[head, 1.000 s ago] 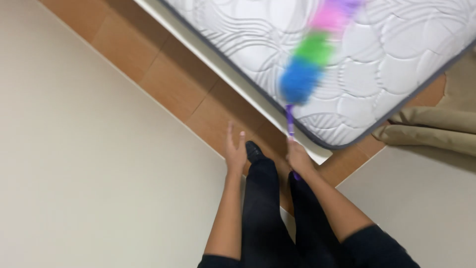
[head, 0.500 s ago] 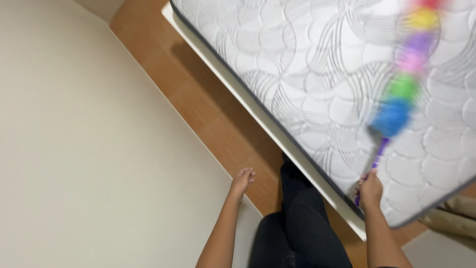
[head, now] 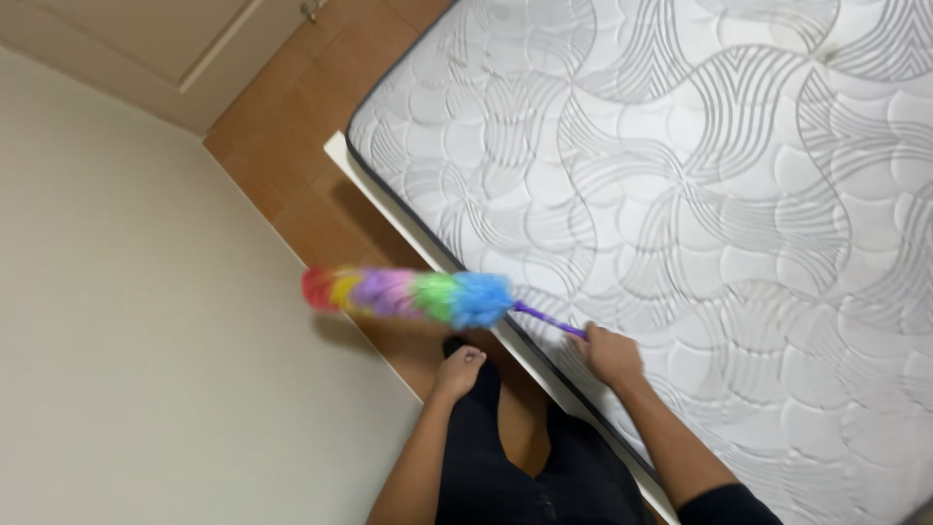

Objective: The person uses a rainbow-colored feather duster to clean a mattress, an air conditioning unit, and the wall. They also adjust the curtains to dust behind them and wipe the floor near the bed.

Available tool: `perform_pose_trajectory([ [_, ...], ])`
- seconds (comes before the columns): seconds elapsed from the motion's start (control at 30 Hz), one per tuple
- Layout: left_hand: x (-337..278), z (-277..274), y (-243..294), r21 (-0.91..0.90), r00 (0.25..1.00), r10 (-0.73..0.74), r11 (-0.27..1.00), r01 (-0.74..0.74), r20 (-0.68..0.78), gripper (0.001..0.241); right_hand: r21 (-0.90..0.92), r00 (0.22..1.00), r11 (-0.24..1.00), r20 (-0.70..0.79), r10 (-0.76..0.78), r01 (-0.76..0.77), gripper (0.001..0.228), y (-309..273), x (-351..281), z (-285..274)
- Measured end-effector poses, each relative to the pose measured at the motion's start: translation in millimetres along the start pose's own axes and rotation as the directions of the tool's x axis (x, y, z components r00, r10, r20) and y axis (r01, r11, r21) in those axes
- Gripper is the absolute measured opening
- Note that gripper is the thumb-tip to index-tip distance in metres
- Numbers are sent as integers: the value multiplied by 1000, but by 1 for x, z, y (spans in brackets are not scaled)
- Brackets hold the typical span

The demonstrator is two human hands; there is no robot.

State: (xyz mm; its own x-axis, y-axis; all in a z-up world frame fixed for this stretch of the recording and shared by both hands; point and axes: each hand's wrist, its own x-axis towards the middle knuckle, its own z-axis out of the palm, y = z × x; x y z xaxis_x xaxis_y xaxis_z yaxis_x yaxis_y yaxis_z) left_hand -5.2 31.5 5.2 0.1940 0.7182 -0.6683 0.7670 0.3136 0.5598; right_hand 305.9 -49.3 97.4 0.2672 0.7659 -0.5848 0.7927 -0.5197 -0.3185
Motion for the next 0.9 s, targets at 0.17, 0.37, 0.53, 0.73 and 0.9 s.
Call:
perform_pose_trajectory([
  [0.17,123,-64,-86,-68,997,33,997,-28,73,33,444,843,803,-169,511,-398,46,41,99,6],
  [0.37,222,-211,-133,-180,974,-21,982,62,224,30,997,789,-53,-11,614,55,31,-15,297,25],
  [0.53,252,-352,-115,-184,983,-176,966,181,46,30,957,972,283,2,234,-70,32,-113,423,149],
  [0.73,309,-401,-94,-71,999,-48,996,47,-7,40,50,974,996,219,55,-67,49,-312,271,-17],
  [0.9,319,-369,-59,-285,942,-324,899,334,81,73,149,1000,989,4,5,-6,46,-319,136,20],
])
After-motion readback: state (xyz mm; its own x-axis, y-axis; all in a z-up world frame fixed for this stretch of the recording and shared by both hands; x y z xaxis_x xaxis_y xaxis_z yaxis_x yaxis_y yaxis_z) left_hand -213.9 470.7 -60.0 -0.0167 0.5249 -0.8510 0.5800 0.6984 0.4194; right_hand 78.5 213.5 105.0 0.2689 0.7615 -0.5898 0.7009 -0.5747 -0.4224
